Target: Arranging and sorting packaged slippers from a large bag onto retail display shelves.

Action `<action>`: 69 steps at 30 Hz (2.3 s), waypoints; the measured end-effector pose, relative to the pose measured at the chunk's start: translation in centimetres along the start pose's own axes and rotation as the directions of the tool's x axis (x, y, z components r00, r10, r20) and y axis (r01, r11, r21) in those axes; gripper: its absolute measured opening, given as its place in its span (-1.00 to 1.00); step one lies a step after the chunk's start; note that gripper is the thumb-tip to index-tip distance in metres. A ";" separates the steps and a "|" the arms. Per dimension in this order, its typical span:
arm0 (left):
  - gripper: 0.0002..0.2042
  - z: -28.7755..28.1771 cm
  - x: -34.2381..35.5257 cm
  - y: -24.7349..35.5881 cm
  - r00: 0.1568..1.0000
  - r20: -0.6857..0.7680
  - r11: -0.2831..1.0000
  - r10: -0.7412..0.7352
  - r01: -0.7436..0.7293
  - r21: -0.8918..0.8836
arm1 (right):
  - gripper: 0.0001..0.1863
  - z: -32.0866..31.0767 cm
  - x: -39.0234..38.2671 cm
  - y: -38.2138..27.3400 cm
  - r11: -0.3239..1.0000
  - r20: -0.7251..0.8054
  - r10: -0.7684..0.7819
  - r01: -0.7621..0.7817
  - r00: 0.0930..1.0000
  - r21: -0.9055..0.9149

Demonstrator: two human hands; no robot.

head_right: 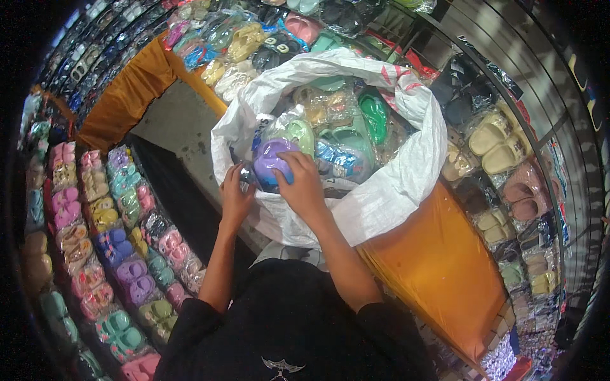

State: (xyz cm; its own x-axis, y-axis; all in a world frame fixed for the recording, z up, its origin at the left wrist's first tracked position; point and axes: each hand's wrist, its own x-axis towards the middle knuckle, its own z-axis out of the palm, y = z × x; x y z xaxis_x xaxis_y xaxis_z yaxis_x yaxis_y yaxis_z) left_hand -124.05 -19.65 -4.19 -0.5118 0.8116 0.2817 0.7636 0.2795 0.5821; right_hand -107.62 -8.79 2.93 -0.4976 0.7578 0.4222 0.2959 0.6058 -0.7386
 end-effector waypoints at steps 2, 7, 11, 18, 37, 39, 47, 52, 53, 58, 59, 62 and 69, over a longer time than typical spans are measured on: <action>-0.39 -0.6 -1.0 -0.4 0.999 0.023 0.999 -0.046 0.045 0.021 | -0.64 1.3 -0.1 -1.0 0.997 0.071 -0.029 0.024 0.997 0.075; -0.39 -1.9 -2.1 -1.8 0.996 0.072 0.997 -0.053 0.049 0.065 | -0.66 5.7 -0.6 -1.8 0.992 0.188 0.027 -0.049 0.982 0.113; -0.34 -2.5 -2.2 -2.3 0.988 0.095 0.980 -0.117 0.100 0.174 | -0.64 8.3 -1.2 -1.2 0.996 0.312 0.092 -0.089 0.946 -0.025; -0.10 -0.6 -1.0 -7.4 0.976 0.054 0.952 -0.209 0.216 -0.217 | -0.47 14.1 -1.5 -0.4 0.963 0.388 0.182 -0.083 0.903 -0.257; -0.25 -3.3 4.3 -1.4 0.999 0.040 0.739 0.031 0.004 -0.674 | -0.39 8.1 0.9 -5.2 0.907 0.054 0.334 -0.306 0.941 -0.288; -0.27 -3.4 5.4 1.0 0.997 0.003 0.756 0.075 -0.055 -0.653 | -0.41 5.7 1.6 -5.7 0.905 -0.069 0.345 -0.351 0.936 -0.242; -0.27 -1.4 10.1 8.4 0.933 -0.080 0.623 0.351 -0.297 -0.724 | -0.43 -1.3 2.0 -3.7 0.945 -0.422 0.319 -0.321 0.849 0.070; -0.29 0.1 8.3 7.8 0.915 -0.070 0.701 0.397 -0.351 -0.621 | -0.49 -1.5 -0.7 1.7 0.807 -0.348 0.526 -0.326 0.776 0.493; -0.29 0.0 7.7 7.7 0.915 -0.067 0.703 0.397 -0.350 -0.619 | -0.49 -1.5 -0.8 1.9 0.805 -0.347 0.529 -0.328 0.774 0.495; -0.22 -1.7 5.9 8.1 0.919 -0.188 0.872 0.348 -0.391 -0.295 | -0.61 -2.3 -0.4 2.4 0.793 -0.474 0.576 -0.314 0.666 0.523; -0.20 -2.0 5.9 8.5 0.904 -0.215 0.884 0.371 -0.414 -0.216 | -0.61 -2.5 -0.1 2.1 0.793 -0.474 0.576 -0.313 0.666 0.523; -0.43 -2.7 5.9 9.5 0.846 -0.205 0.834 0.492 -0.526 -0.168 | -0.64 -3.4 0.8 0.2 0.798 -0.549 0.574 -0.267 0.607 0.540; -0.61 -1.2 6.2 12.2 0.831 -0.096 0.744 0.548 -0.537 -0.398 | -0.63 -6.7 0.1 0.3 0.819 -0.698 0.499 -0.016 0.514 0.573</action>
State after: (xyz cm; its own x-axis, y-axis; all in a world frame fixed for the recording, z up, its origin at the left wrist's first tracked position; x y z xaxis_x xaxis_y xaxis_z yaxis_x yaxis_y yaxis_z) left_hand -118.39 -11.83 5.52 -0.0446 0.7784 0.6262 0.6860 -0.4318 0.5856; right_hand -102.09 -6.88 6.25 0.4609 0.8609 0.2157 -0.2168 0.3449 -0.9133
